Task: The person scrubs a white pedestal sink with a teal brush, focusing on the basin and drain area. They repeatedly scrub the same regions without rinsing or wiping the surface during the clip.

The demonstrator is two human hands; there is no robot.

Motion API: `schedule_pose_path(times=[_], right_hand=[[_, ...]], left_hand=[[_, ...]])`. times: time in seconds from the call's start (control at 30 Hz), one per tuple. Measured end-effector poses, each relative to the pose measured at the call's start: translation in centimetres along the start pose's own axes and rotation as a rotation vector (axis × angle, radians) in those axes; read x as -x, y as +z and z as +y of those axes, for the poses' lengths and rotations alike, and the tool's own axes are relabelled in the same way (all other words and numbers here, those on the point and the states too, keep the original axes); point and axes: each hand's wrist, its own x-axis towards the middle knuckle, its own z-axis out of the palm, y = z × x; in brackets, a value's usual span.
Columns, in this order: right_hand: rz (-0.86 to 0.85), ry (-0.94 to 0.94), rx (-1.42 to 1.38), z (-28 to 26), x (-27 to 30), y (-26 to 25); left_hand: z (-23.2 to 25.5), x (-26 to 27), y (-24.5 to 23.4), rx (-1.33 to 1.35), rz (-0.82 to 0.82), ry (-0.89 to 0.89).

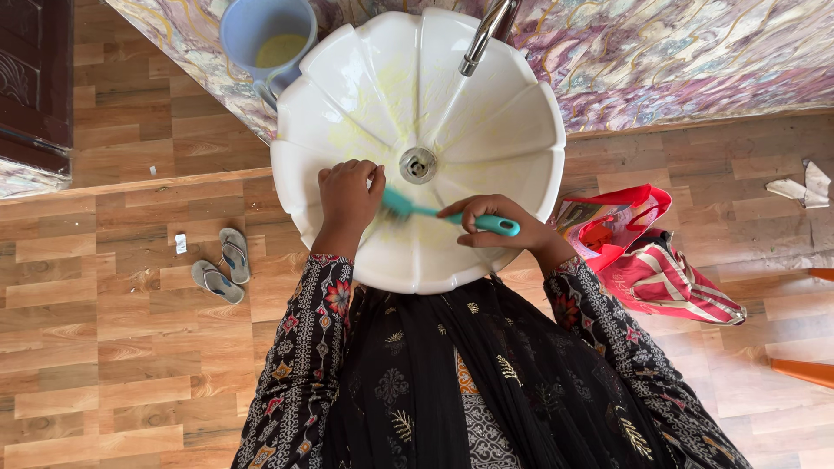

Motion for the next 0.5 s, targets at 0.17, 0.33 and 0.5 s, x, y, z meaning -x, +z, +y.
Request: schedule_pose_path(times=[0.17, 0.33, 0.5], right_hand=[[0.187, -0.065, 0.044, 0.7, 0.2, 0.5], [-0.182, -0.073, -0.333, 0.6, 0.9, -0.4], [0.145, 0.055, 0.001, 0.0, 0.3, 1.2]], left_hand=[[-0.5, 0.2, 0.3, 0.028, 0.005, 0.008], [-1.1, 0.3, 0.9, 0.027, 0.044, 0.043], [-1.9, 0.7, 2.3, 0.157, 0.074, 0.008]])
